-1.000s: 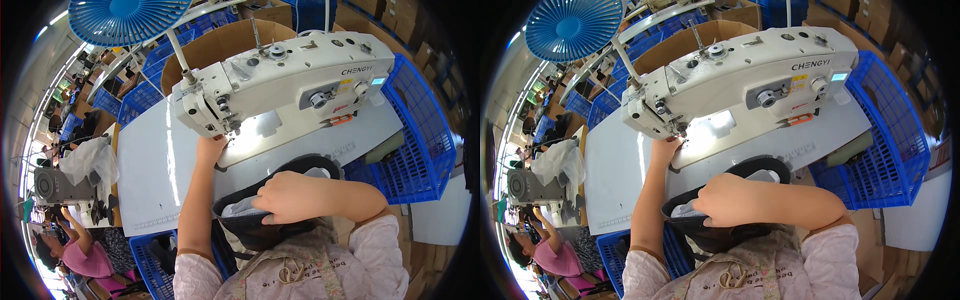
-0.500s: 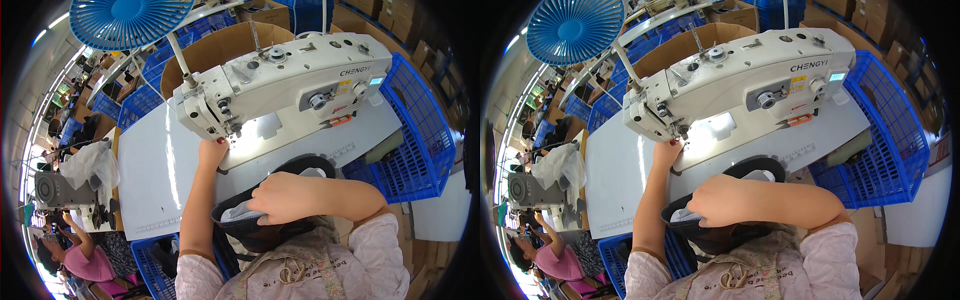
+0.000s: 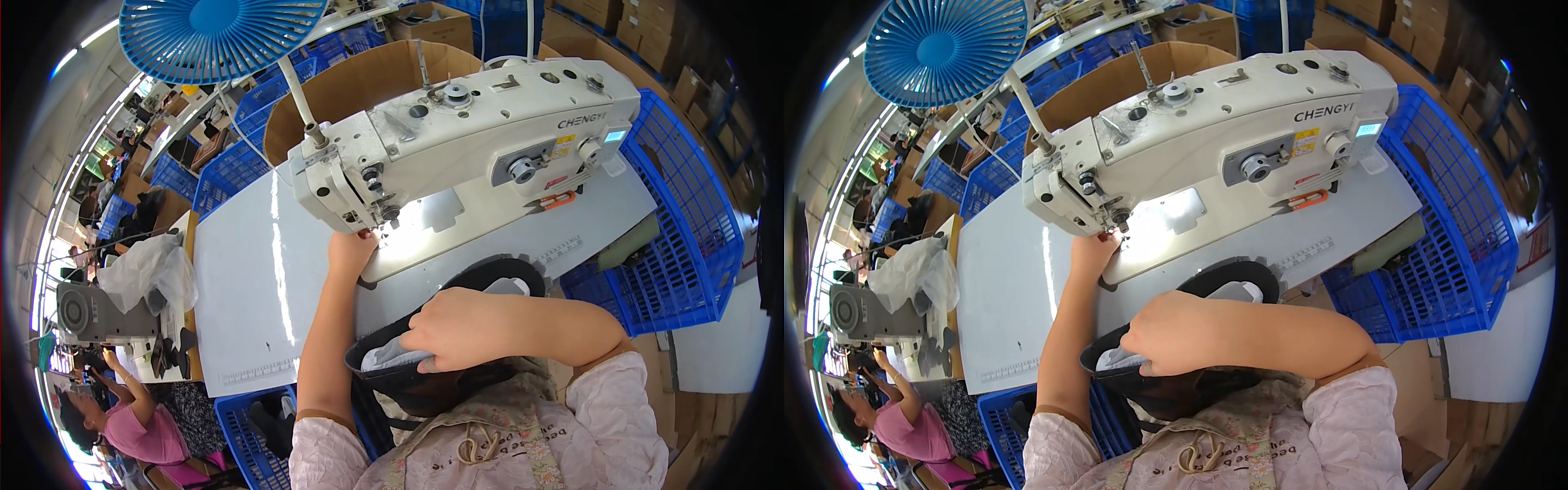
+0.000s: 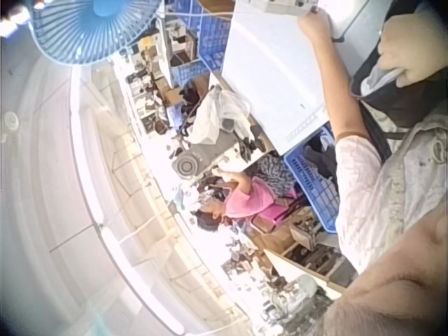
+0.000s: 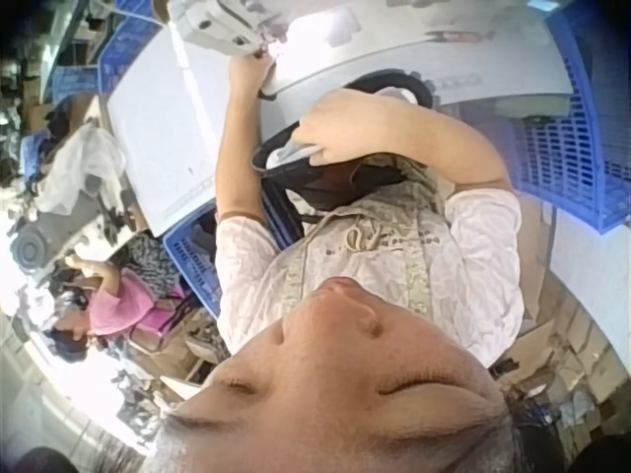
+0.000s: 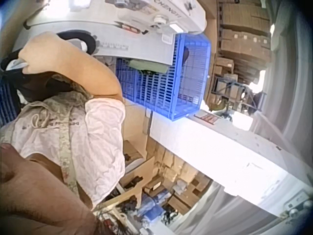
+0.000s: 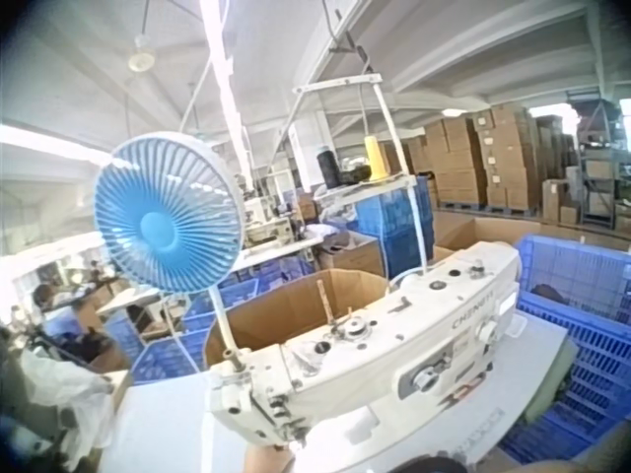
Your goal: The person sews together components of a leather boot upper using an industrial sewing machine.
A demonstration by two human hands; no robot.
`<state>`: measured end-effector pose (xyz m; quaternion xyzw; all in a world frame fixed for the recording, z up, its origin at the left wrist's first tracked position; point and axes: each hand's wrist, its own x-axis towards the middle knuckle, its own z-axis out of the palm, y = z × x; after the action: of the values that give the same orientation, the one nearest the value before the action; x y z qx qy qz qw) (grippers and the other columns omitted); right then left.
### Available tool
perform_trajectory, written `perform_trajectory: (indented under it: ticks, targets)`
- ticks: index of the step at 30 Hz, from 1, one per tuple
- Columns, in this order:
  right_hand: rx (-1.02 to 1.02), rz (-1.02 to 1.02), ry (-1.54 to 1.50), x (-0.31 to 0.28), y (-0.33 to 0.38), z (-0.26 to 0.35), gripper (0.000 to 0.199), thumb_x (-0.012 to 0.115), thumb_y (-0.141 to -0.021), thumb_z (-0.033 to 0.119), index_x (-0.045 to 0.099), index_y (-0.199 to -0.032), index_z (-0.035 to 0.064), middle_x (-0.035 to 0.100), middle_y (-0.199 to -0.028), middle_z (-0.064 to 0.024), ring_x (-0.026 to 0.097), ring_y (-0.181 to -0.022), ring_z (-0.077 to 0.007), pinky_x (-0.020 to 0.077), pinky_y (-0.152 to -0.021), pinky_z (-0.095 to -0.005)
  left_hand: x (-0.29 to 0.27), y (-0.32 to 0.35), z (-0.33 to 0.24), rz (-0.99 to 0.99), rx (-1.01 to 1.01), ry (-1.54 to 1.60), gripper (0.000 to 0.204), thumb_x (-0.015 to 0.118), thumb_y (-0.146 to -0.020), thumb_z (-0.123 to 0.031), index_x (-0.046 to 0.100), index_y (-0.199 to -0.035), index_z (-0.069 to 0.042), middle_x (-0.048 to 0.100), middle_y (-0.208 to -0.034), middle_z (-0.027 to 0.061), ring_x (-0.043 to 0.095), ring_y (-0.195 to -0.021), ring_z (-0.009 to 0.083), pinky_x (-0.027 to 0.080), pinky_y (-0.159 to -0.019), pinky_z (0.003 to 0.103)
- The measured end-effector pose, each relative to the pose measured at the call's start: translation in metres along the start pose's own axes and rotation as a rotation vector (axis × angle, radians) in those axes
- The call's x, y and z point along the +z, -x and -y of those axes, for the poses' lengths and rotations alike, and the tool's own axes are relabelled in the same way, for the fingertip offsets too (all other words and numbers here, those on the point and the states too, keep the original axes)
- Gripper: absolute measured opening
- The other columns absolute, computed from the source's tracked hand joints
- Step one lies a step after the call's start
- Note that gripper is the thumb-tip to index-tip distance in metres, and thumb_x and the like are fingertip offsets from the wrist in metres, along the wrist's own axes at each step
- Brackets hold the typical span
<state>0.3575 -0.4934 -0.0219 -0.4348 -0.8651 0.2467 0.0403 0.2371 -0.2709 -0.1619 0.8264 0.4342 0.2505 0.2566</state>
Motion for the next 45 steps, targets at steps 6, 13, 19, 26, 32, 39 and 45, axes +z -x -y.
perform_trajectory:
  ticks: [6, 13, 19, 26, 32, 39, 45]
  targets:
    - [-0.006, 0.013, -0.004, -0.001, -0.004, -0.001, 0.029, 0.066, -0.083, 0.032, 0.061, -0.086, 0.0034, 0.063, -0.076, -0.0134, 0.066, -0.076, -0.0339, 0.0521, -0.068, -0.0444, 0.001, -0.002, 0.017, 0.020, 0.000, 0.089, 0.019, 0.066, -0.074, -0.005, 0.066, -0.093, 0.000, 0.060, -0.069, 0.0038, 0.054, -0.061, 0.0127, 0.046, -0.060, 0.028]
    - [0.149, -0.555, -0.197, 0.007, -0.040, -0.019, 0.063, 0.064, -0.087, 0.034, 0.040, -0.135, 0.0012, 0.066, -0.091, -0.0136, 0.066, -0.079, -0.0340, 0.0532, -0.070, -0.0401, 0.002, -0.001, 0.020, -0.006, 0.051, 0.073, 0.018, 0.064, -0.077, -0.019, 0.066, -0.085, -0.003, 0.066, -0.071, 0.0100, 0.061, -0.063, 0.0253, 0.047, -0.059, 0.035]
    - [0.356, -0.731, -0.112, 0.011, -0.074, -0.006, 0.097, 0.065, -0.086, 0.040, 0.008, -0.145, -0.0121, 0.065, -0.092, -0.0141, 0.066, -0.072, -0.0306, 0.0533, -0.066, -0.0360, -0.004, 0.010, 0.002, 0.166, -0.111, 0.411, 0.024, 0.057, -0.091, -0.015, 0.053, -0.113, -0.006, 0.053, -0.088, 0.0011, 0.046, -0.071, 0.0128, 0.043, -0.061, 0.029]
    - [0.224, -0.914, 0.541, 0.012, -0.089, -0.019, 0.048, 0.064, -0.075, 0.018, 0.055, -0.115, -0.0057, 0.060, -0.084, -0.0085, 0.060, -0.080, -0.0231, 0.0481, -0.064, -0.0332, 0.007, 0.015, 0.013, -0.019, 0.139, 0.401, 0.035, 0.059, -0.088, -0.029, 0.055, -0.114, -0.006, 0.062, -0.099, 0.0105, 0.060, -0.080, 0.0240, 0.049, -0.070, 0.037]
    - [0.066, -1.190, 0.682, -0.020, -0.078, -0.023, 0.006, 0.061, -0.065, 0.014, 0.057, -0.064, 0.0098, 0.047, -0.081, -0.0032, 0.046, -0.085, -0.0215, 0.0423, -0.072, -0.0346, 0.007, 0.009, -0.005, -0.265, 0.215, -0.118, 0.020, 0.063, -0.079, -0.024, 0.066, -0.082, -0.005, 0.064, -0.069, 0.0133, 0.061, -0.065, 0.0299, 0.047, -0.061, 0.039]
    - [0.113, -1.097, 0.819, -0.052, -0.087, -0.022, 0.006, 0.062, -0.063, 0.011, 0.060, -0.063, 0.0050, 0.059, -0.113, -0.0084, 0.049, -0.114, -0.0278, 0.0376, -0.092, -0.0405, 0.005, 0.004, 0.006, -0.063, 0.031, -0.024, 0.020, 0.065, -0.075, -0.023, 0.065, -0.074, -0.004, 0.064, -0.070, 0.0158, 0.062, -0.069, 0.0334, 0.048, -0.064, 0.042]
    - [0.057, -0.555, 1.109, -0.103, -0.088, 0.001, 0.005, 0.064, -0.061, 0.009, 0.066, -0.065, 0.0065, 0.055, -0.084, -0.0037, 0.051, -0.092, -0.0194, 0.0433, -0.078, -0.0316, 0.006, 0.005, 0.014, -0.071, -0.004, 0.002, 0.020, 0.064, -0.077, -0.021, 0.061, -0.070, -0.002, 0.064, -0.071, 0.0160, 0.062, -0.071, 0.0342, 0.049, -0.061, 0.042]
